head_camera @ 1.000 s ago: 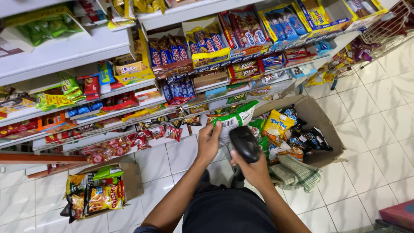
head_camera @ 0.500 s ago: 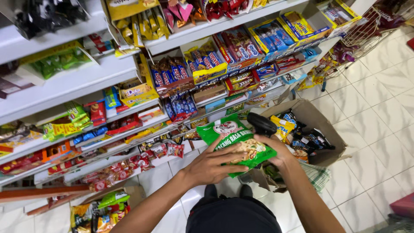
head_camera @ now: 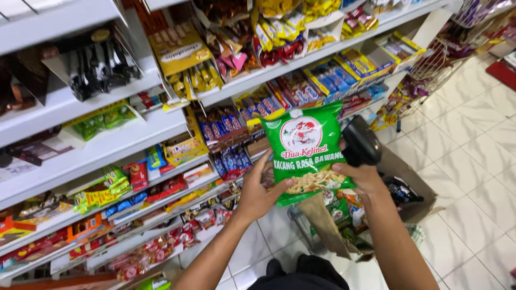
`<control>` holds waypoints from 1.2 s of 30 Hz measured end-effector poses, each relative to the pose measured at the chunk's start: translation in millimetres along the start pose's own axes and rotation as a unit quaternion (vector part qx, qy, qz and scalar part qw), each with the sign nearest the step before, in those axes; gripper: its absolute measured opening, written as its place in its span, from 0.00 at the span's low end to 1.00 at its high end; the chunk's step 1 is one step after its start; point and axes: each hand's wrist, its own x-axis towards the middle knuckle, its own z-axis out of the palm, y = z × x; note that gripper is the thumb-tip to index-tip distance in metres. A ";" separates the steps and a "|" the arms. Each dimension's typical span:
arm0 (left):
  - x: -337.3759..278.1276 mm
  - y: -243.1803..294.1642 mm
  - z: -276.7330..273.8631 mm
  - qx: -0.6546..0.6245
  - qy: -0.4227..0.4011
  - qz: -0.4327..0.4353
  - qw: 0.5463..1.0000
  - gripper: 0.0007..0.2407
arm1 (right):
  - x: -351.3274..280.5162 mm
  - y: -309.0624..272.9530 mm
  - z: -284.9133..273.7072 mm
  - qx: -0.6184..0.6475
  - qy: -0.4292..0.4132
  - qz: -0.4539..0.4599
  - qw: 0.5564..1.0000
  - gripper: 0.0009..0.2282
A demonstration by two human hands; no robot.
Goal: The person uses a handheld scanner to scan the barcodes of snack bags taken from a box and then places them onto store shelves.
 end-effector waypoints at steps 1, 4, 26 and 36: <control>9.5 11.9 -1.7 -0.004 0.001 0.024 1.000 0.33 | 6.7 -10.5 3.8 -0.022 -0.002 -0.044 0.999 0.26; 39.7 49.7 -2.4 -0.019 0.008 0.083 0.996 0.30 | 28.8 -49.0 19.8 -0.027 -0.001 -0.106 0.994 0.27; 294.4 288.1 -42.7 0.267 0.254 0.479 0.797 0.25 | 256.4 -292.0 125.1 -0.374 0.018 -0.469 0.800 0.16; 370.7 299.6 -65.8 0.413 0.235 0.396 0.786 0.08 | 347.0 -342.7 143.8 -0.597 -0.008 -0.348 0.723 0.18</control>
